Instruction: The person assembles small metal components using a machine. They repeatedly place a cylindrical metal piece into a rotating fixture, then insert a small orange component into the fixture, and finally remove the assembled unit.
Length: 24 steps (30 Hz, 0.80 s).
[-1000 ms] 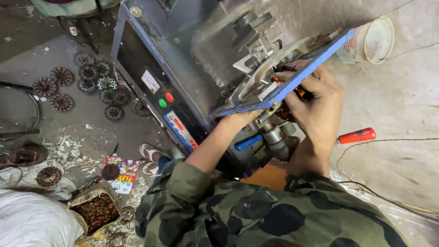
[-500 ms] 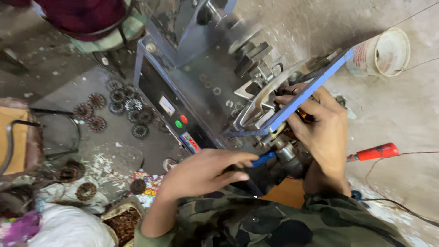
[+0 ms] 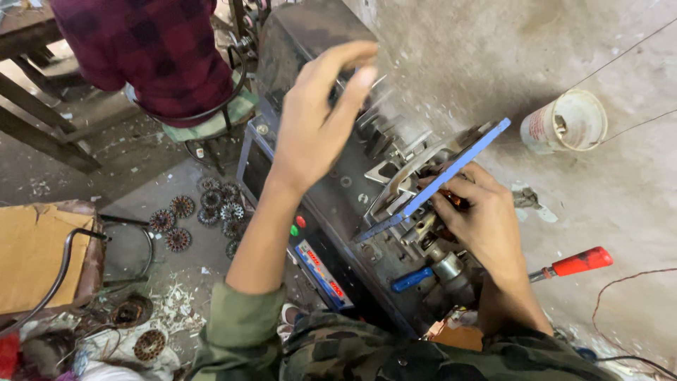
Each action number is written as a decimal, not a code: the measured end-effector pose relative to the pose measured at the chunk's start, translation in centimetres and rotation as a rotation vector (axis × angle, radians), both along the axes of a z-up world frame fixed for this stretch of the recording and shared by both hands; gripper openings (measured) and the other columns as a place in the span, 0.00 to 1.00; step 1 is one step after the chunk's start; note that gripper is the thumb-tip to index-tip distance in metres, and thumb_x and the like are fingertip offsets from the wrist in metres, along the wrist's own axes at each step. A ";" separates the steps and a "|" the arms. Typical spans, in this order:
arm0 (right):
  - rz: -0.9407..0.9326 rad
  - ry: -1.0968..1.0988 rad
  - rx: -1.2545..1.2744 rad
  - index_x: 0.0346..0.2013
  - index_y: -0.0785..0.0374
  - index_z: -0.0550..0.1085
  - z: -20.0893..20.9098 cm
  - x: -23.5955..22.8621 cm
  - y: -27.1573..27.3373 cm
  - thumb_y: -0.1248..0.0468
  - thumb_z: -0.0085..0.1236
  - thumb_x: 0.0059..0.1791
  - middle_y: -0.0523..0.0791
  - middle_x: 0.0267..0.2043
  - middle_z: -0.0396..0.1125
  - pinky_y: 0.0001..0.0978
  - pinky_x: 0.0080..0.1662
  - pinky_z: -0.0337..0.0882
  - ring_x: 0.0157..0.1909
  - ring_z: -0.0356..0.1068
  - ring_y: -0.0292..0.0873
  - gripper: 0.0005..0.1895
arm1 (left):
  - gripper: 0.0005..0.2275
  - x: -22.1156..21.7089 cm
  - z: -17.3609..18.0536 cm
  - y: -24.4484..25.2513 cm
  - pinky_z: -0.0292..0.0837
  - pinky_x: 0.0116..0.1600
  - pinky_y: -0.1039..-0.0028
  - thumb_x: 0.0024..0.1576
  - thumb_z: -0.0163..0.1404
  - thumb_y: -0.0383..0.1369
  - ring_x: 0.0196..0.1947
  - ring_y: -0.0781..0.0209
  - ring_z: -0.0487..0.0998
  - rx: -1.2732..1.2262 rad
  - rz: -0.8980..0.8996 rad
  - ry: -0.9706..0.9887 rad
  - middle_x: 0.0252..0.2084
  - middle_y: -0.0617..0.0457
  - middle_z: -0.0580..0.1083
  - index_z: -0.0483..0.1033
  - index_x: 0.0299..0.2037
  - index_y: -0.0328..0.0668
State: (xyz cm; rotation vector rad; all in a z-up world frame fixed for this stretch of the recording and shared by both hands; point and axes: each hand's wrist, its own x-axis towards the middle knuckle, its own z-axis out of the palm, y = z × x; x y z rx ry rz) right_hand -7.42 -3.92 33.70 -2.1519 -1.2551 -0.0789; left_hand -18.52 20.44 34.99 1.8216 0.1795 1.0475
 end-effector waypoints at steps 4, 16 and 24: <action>0.022 -0.075 0.017 0.43 0.63 0.80 -0.2 0.3 0.0 0.70 0.66 0.43 0.51 0.51 0.73 0.39 0.51 0.72 0.50 0.74 0.55 0.13 | 0.27 5.7 -0.4 2.0 0.62 0.65 0.59 0.66 0.45 0.53 0.62 0.41 0.71 0.205 -0.056 0.196 0.61 0.37 0.72 0.69 0.62 0.35; 0.082 -0.013 0.077 0.46 0.61 0.81 -0.4 0.5 -0.3 0.71 0.65 0.45 0.50 0.53 0.73 0.37 0.54 0.72 0.53 0.75 0.52 0.14 | 0.21 9.5 -13.3 0.3 0.58 0.28 0.74 0.67 0.50 0.38 0.19 0.65 0.63 -1.053 -0.181 -0.630 0.19 0.55 0.67 0.69 0.20 0.42; 0.065 0.061 0.056 0.47 0.59 0.81 0.3 0.0 -0.2 0.71 0.66 0.46 0.48 0.51 0.73 0.36 0.54 0.73 0.52 0.75 0.49 0.15 | 0.17 0.5 -13.8 -6.2 0.64 0.35 0.75 0.70 0.42 0.35 0.25 0.64 0.68 -0.559 0.320 -0.375 0.24 0.52 0.70 0.68 0.28 0.34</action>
